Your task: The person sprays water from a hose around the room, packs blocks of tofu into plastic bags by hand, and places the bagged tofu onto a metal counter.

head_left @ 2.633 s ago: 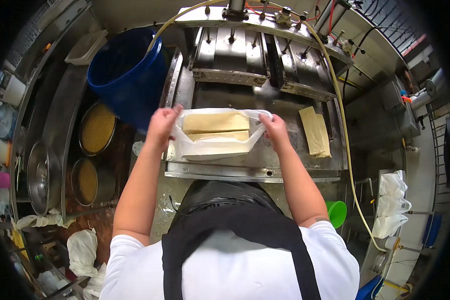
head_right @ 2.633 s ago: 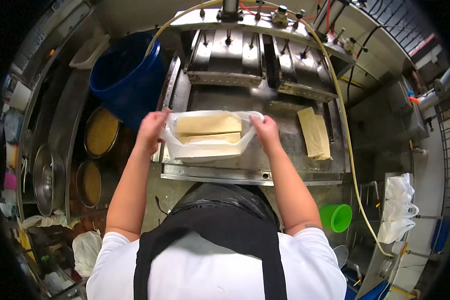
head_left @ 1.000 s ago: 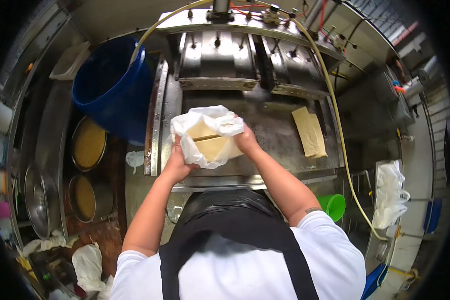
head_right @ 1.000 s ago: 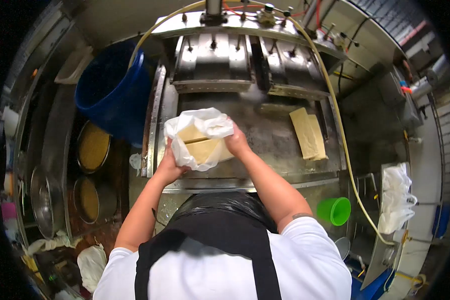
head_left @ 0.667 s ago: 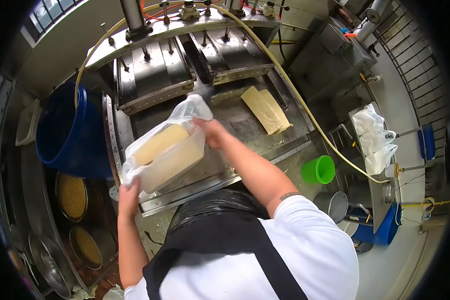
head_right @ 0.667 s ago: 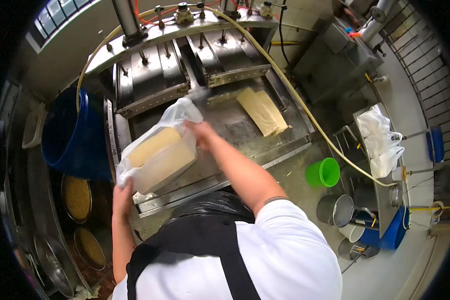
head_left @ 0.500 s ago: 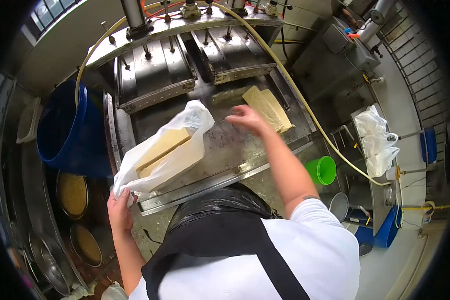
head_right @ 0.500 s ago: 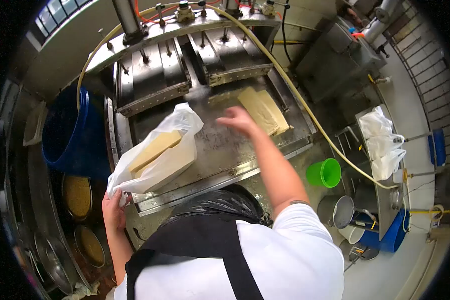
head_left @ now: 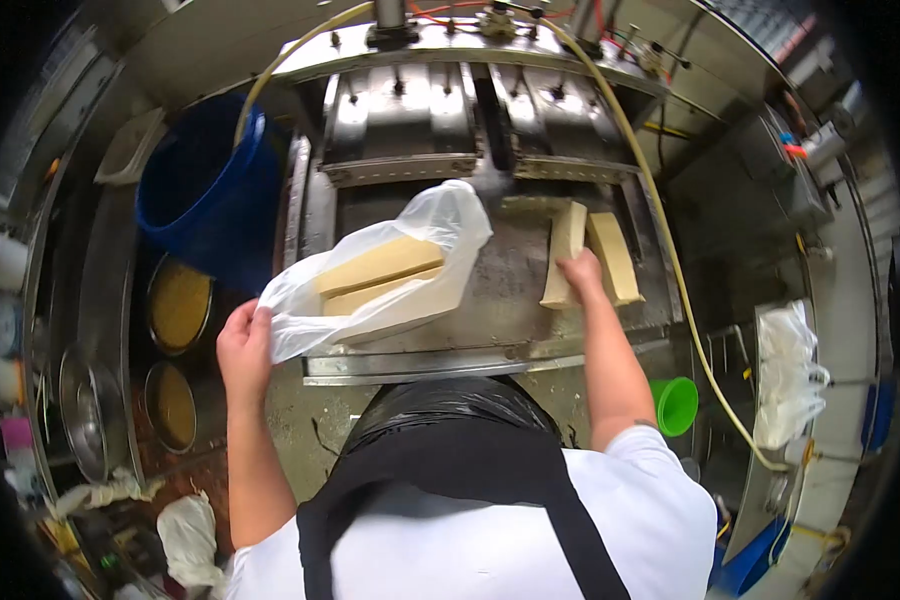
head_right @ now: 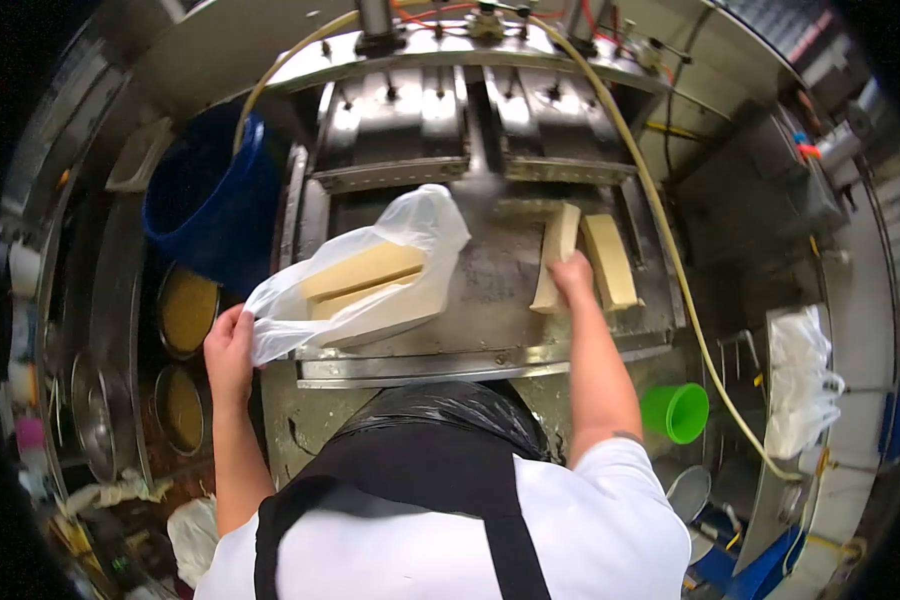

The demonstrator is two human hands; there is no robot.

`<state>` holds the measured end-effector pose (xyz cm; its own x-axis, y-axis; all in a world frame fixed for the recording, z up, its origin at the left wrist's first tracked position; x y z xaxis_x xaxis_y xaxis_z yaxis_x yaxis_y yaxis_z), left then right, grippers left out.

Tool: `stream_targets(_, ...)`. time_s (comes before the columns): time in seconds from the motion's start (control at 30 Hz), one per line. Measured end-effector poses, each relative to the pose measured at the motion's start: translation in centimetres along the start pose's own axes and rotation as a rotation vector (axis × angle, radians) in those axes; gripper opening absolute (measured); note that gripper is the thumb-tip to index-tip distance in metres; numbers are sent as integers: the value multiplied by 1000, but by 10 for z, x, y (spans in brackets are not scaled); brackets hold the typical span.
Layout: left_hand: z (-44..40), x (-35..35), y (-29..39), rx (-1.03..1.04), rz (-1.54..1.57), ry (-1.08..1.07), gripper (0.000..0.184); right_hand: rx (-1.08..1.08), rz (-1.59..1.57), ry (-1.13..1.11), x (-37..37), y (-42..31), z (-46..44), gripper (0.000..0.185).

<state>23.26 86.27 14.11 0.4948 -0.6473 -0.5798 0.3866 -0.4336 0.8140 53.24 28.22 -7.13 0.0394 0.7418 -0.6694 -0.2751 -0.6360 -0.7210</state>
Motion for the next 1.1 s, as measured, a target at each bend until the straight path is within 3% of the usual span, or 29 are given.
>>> stream_targets(0.03,5,-2,11,-93,56,-10,31,52,-413,-144,14,9,-2,38)
stream_targets(0.1,11,-5,27,-207,123,9,33,65,-847,-308,12,-28,22,30)
stream_targets(0.2,11,-4,26,-188,88,-62,39,-111,-1018,-287,-43,-139,79,28)
stream_targets(0.27,11,0,42,259,-325,-92,43,-196,-1435,-583,-68,-209,113,65)
stream_targets(0.3,6,1,42,235,-500,-145,44,-297,-1568,-688,-76,-238,125,81)
stream_targets(0.37,3,1,44,228,-504,-122,42,-597,-1637,-995,-88,-321,164,84)
stream_targets(0.4,2,4,45,227,-509,-107,39,-600,-1633,-1002,-78,-336,164,84)
stream_targets(0.47,3,12,51,190,-391,-40,30,-628,-1673,-1020,-62,-367,161,80)
stream_targets(0.5,1,20,39,17,77,-90,27,-632,-1670,-1027,-49,-377,157,80)
stream_targets(0.53,0,30,27,-154,546,-137,24,-635,-1569,-1094,-27,-382,154,77)
stream_targets(0.57,-2,31,21,-176,595,-123,23,-636,-1465,-1157,-6,-386,159,74)
stream_targets(0.6,-4,32,15,-172,598,-118,23,-681,-1302,-1085,14,-384,163,66)
stream_targets(0.63,-5,38,5,-243,844,-130,19,-720,-1139,-1009,34,-385,170,60)
stream_targets(0.7,-8,49,-5,-337,1222,-251,18,-977,-666,-658,61,-388,194,77)
stream_targets(0.73,-8,47,-8,-336,1225,-248,18,-1192,-673,-610,66,-393,219,87)
stream_targets(0.8,-5,51,-10,-398,1396,-312,21,-1386,-145,-678,98,-375,238,91)
stream_targets(0.87,-6,52,-11,-392,1430,-335,20,-1383,416,-695,119,-342,254,77)
stream_targets(0.9,-5,55,-11,-389,1461,-363,20,-1278,597,-790,139,-314,253,71)
stream_targets(1.0,1,63,-4,-339,1382,-356,21,-1436,624,-688,146,-283,259,69)
stream_targets(1.1,5,63,8,-319,1355,-435,26,-1353,615,-673,149,-294,267,69)
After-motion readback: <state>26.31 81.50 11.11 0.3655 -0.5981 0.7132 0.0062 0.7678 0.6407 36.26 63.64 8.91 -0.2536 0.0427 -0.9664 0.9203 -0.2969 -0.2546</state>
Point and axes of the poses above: each hand's wrist, its own z-axis away from the middle knuckle, its own x-axis out of the palm, y = z × x, the point moved 8 cm from there along -z, towards the middle knuckle, and after that the axes turned 7 degrees about -z, right-handed, at the moved point
